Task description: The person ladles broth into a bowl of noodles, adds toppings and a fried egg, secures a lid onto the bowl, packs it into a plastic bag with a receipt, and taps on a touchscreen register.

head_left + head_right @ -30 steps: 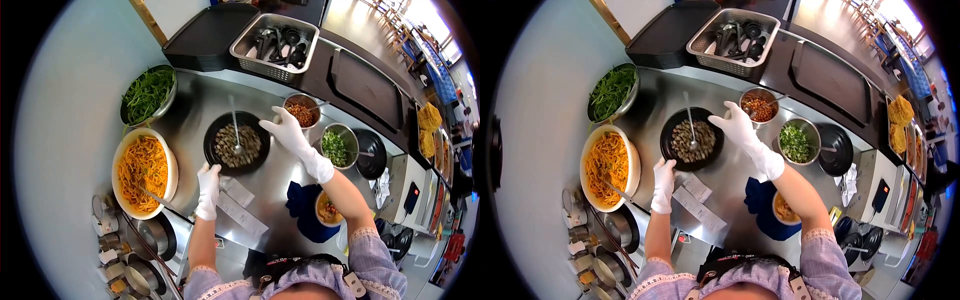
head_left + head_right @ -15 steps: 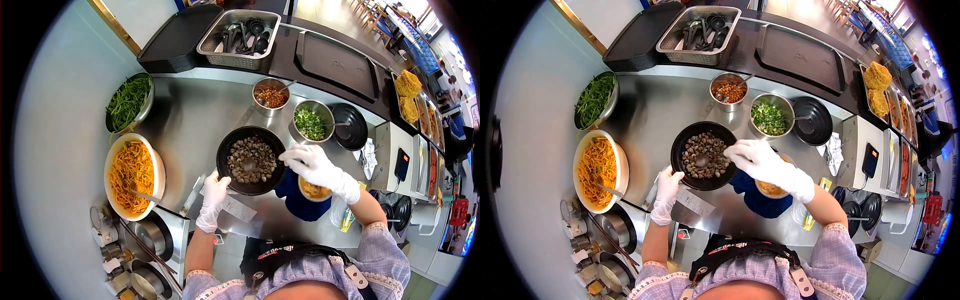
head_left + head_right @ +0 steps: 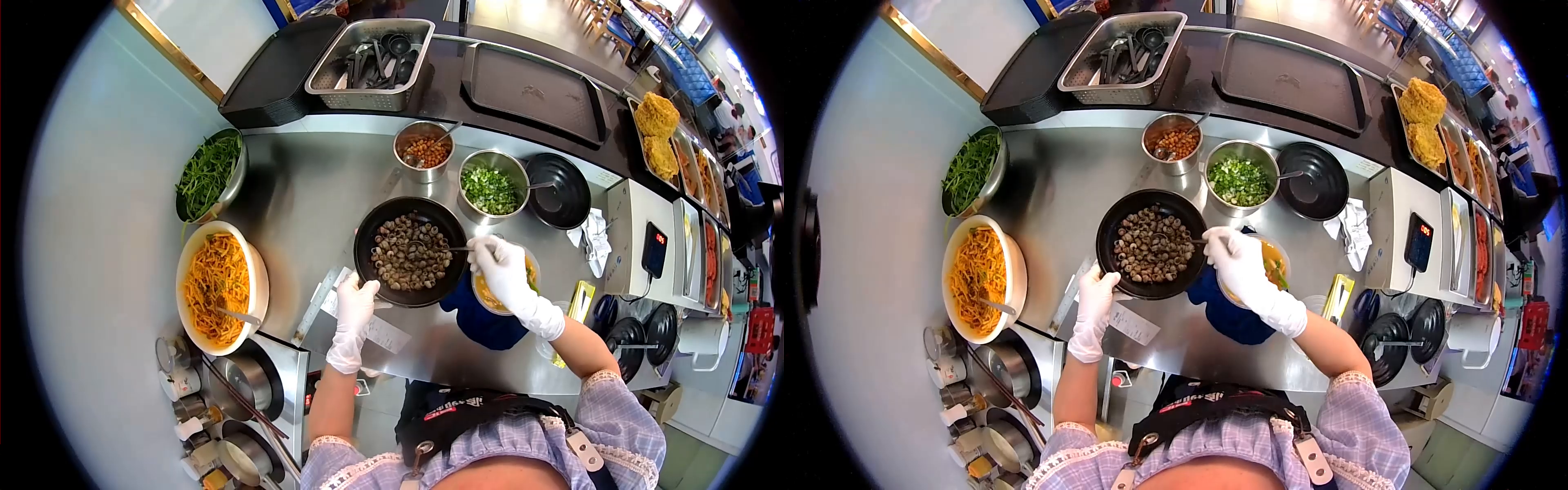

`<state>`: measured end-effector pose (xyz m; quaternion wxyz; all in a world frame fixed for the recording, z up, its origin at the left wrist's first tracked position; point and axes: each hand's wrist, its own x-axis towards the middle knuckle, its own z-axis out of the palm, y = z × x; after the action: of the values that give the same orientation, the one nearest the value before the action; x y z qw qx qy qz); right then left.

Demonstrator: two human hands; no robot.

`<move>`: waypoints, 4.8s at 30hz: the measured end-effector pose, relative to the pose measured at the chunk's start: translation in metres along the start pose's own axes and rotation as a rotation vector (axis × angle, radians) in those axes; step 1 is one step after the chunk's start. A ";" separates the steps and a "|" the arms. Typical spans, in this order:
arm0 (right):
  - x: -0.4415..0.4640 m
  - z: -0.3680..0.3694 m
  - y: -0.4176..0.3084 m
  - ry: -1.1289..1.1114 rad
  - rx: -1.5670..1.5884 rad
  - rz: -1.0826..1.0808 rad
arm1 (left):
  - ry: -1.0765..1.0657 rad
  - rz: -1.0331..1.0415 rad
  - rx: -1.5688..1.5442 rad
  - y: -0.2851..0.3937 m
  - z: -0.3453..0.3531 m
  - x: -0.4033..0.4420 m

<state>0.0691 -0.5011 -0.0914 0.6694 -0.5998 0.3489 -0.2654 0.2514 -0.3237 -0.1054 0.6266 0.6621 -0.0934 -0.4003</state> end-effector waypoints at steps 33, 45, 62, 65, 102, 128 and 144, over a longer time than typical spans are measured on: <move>0.008 -0.048 -0.015 0.016 0.094 0.107 | 0.022 -0.150 -0.102 -0.013 0.016 0.001; 0.007 -0.072 -0.020 0.019 0.161 0.065 | 0.022 -0.152 -0.073 -0.015 0.017 0.007; -0.087 -0.123 -0.042 -0.146 -0.923 -0.696 | 0.074 -0.048 -0.095 -0.025 -0.018 0.029; -0.060 -0.091 -0.041 -0.054 -0.704 -0.690 | 0.062 -0.016 -0.140 -0.023 -0.020 0.035; -0.239 -0.466 -0.002 1.404 -0.936 -0.086 | 0.506 0.581 0.127 0.012 -0.010 0.076; -0.140 -0.605 -0.048 0.592 -0.441 0.367 | 0.481 0.350 0.242 -0.050 0.146 -0.106; -0.127 -0.618 -0.014 0.627 -0.009 0.181 | 0.503 0.267 0.224 -0.074 0.141 -0.135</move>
<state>-0.4936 -0.7862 -0.0817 0.5475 -0.4585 0.5910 -0.3751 0.0427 -0.3315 -0.1015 0.6002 0.7873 -0.0653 -0.1251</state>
